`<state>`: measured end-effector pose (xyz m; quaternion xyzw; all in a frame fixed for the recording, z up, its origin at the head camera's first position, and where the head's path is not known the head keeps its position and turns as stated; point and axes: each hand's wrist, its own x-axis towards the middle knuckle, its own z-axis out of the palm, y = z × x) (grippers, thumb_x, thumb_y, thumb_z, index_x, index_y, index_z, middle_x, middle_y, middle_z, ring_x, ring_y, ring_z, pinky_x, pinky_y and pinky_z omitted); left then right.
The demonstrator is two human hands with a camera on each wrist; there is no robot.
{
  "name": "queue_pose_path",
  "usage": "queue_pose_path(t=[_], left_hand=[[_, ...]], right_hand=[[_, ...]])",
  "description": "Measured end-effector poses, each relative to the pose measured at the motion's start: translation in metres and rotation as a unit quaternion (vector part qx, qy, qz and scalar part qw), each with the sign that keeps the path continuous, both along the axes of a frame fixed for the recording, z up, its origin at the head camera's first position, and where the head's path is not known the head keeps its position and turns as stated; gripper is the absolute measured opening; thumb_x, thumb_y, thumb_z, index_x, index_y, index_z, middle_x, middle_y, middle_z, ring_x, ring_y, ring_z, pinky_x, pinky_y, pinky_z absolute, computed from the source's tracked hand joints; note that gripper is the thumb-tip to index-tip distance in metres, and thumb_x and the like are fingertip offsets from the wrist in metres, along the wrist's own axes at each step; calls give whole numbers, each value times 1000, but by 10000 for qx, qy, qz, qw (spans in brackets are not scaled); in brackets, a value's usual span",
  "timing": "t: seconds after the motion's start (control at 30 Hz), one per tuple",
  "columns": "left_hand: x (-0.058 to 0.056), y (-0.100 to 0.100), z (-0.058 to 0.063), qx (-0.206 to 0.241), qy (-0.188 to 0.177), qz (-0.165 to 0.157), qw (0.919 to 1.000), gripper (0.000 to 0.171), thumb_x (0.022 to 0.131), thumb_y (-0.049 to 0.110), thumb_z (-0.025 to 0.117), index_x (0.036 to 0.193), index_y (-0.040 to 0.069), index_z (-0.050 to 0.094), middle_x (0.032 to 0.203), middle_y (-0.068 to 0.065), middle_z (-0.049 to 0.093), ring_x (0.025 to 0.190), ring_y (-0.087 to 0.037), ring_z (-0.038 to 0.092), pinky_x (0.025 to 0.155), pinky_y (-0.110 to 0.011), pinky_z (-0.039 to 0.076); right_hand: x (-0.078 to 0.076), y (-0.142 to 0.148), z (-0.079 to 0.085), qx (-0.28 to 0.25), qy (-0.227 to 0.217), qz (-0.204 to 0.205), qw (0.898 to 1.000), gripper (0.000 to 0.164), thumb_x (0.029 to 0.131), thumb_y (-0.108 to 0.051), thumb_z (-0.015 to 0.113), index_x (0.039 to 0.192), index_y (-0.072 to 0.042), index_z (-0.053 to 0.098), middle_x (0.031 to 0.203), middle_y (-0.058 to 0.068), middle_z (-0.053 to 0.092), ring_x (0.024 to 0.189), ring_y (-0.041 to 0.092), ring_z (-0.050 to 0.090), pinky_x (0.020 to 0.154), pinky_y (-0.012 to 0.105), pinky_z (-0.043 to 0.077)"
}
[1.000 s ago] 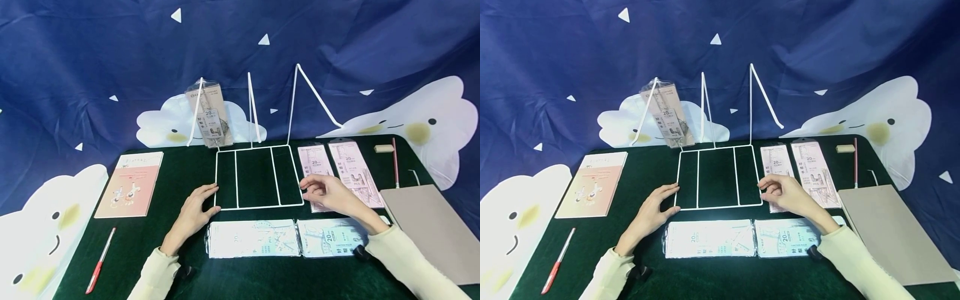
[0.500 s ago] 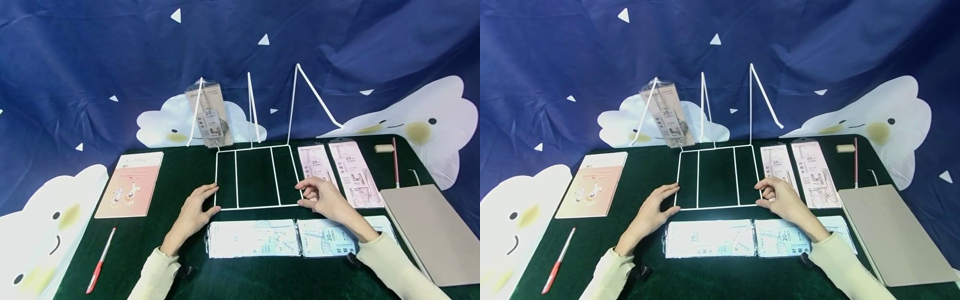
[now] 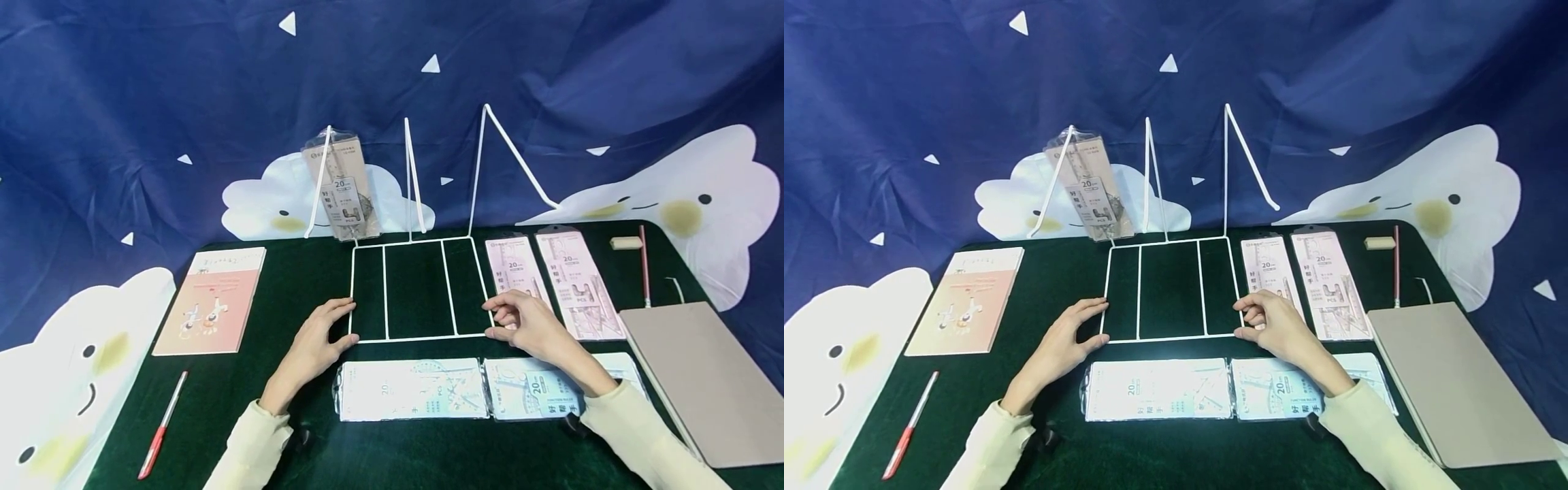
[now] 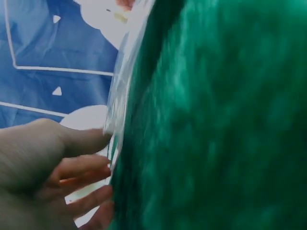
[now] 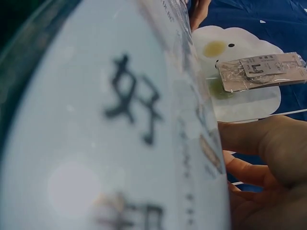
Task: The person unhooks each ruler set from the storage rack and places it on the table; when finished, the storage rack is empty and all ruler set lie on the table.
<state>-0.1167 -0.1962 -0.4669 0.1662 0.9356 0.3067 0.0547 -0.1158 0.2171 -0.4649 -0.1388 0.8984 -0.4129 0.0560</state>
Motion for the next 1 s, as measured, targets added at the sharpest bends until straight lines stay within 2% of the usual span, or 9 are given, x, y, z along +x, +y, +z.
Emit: queue_pose_path(t=[0.17,0.3,0.4,0.5,0.6,0.67,0.77,0.87,1.0], left_hand=[[-22,-6,9,399,120,39,9991,49,97,21,77,142,9,63,147,-7,58,138,-30,53,111,-56,45],[-51,-13,17,1295,426,388,9899,36,96,13,76,131,11,70,132,-5,67,121,-24,63,94,-45,56],[-76,-15,23,2111,766,752,9716,29,95,9,77,124,9,72,122,-8,73,110,-20,67,86,-35,55],[-100,-13,29,2891,1154,1049,9445,29,92,5,79,121,4,72,115,-15,74,101,-22,69,79,-25,54],[-119,-8,36,3520,1396,1158,9183,36,90,1,81,124,-2,69,116,-24,70,98,-31,67,73,-20,53],[-130,-3,40,3815,1500,1156,9048,40,89,0,81,126,-4,66,117,-29,67,99,-36,64,72,-20,52],[-142,5,46,4100,1633,1134,8901,42,88,1,82,126,-5,65,117,-30,65,101,-39,62,73,-21,51],[-148,13,50,4289,1724,1124,8796,40,87,3,84,123,-1,67,114,-25,67,104,-35,63,76,-23,51],[-152,18,51,4451,1695,1106,8723,41,86,5,86,122,1,67,119,-17,68,108,-30,63,77,-26,50]], right_hand=[[0,0,-1,-66,-24,-38,10000,39,83,-7,88,119,-4,71,92,5,63,77,16,59,68,22,49],[-1,1,-1,-71,-26,-35,10000,40,83,-7,88,118,-3,71,92,4,63,76,15,59,67,22,50],[-1,0,0,-71,-19,-55,10000,40,82,-6,89,118,-3,72,91,4,63,75,14,59,67,22,50],[0,-1,-1,-153,-5,-30,9999,40,81,-5,89,117,-2,72,91,5,63,76,14,58,67,22,49],[0,-1,0,-214,5,-13,9998,40,81,-4,89,117,-1,72,91,6,63,76,14,58,67,21,48],[0,-1,0,-215,-15,-20,9998,40,81,-4,89,117,-1,72,91,6,62,76,14,58,68,21,48],[0,-1,1,-218,-78,-44,9997,40,82,-5,88,118,-2,71,92,6,62,76,15,57,67,22,49],[0,0,0,-202,-126,-70,9997,39,82,-6,88,118,-2,71,92,6,62,76,15,58,67,22,49],[0,0,0,-212,-207,-87,9995,39,83,-5,88,119,-3,71,93,6,62,77,16,58,68,22,49]])
